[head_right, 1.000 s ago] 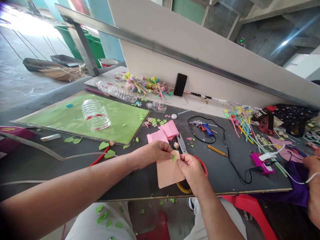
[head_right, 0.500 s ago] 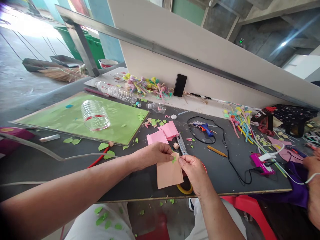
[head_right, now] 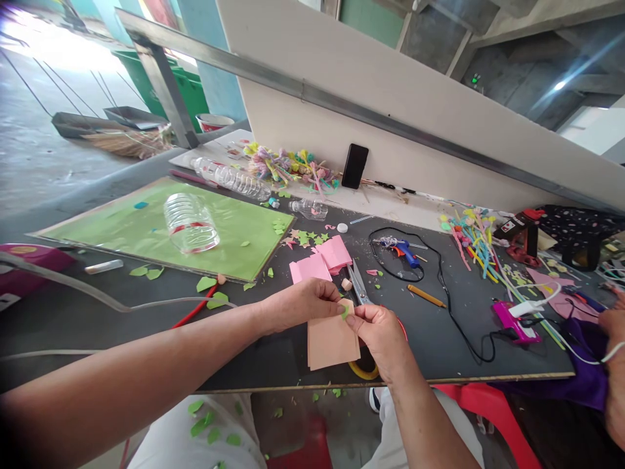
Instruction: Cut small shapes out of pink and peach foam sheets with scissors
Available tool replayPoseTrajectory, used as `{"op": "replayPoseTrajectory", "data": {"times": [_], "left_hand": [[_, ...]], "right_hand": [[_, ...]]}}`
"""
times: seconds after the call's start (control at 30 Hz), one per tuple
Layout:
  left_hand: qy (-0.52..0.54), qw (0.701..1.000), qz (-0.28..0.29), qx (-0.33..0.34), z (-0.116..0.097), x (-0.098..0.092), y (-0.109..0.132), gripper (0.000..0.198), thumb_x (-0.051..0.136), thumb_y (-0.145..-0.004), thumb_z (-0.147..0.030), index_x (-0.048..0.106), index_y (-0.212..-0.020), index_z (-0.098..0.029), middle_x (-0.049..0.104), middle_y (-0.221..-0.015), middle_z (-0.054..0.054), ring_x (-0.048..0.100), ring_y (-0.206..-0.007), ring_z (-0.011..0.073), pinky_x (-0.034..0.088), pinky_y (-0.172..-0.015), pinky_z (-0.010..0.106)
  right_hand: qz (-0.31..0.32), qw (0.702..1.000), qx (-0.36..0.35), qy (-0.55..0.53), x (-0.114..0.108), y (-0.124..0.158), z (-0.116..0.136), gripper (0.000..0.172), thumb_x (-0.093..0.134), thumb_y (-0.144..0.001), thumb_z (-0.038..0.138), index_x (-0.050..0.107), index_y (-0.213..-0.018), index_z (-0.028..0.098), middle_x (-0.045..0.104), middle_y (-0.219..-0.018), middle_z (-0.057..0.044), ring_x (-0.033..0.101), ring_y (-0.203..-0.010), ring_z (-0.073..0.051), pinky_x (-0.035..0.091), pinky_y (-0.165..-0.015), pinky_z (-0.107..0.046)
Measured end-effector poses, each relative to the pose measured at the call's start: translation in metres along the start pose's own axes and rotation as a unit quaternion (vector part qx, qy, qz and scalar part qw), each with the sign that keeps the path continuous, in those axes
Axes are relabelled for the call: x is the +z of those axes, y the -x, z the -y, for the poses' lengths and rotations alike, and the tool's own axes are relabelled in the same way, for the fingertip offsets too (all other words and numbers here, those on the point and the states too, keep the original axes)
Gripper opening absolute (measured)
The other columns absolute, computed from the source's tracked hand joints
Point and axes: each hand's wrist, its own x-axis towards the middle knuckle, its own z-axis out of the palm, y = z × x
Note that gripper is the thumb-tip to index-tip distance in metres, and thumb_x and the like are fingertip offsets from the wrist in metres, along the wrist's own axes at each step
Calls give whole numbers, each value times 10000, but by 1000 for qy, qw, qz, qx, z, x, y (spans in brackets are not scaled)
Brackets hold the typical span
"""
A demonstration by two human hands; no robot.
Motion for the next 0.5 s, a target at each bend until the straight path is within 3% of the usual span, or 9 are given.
{"op": "replayPoseTrajectory", "data": {"times": [0.13,0.3,0.5], "left_hand": [[18,1000,-2,0,-1,0,1,380,620,-674,-525,611,-708,-147,541,-625,-10,425,-561,107,294,-504,223],[114,993,-6,23,-5,-1,4,438,528,-759,-565,639,-808,-144,553,-658,-5,436,-580,105,302,-520,222],[167,984,32,49,-1,-1,1,331,584,-764,-467,641,-824,-146,592,-720,-2,486,-640,106,350,-593,220]], "right_hand": [[-23,1000,-3,-3,-1,-1,-3,170,744,-688,356,685,-708,198,687,-597,18,617,-553,-190,454,-530,-274],[-32,999,-4,-15,-2,-3,-5,213,738,-693,380,703,-772,185,678,-618,1,618,-595,-204,463,-552,-284],[-35,999,-12,-18,-4,-2,-4,184,722,-713,373,691,-745,194,656,-599,21,591,-571,-164,446,-540,-253]]}}
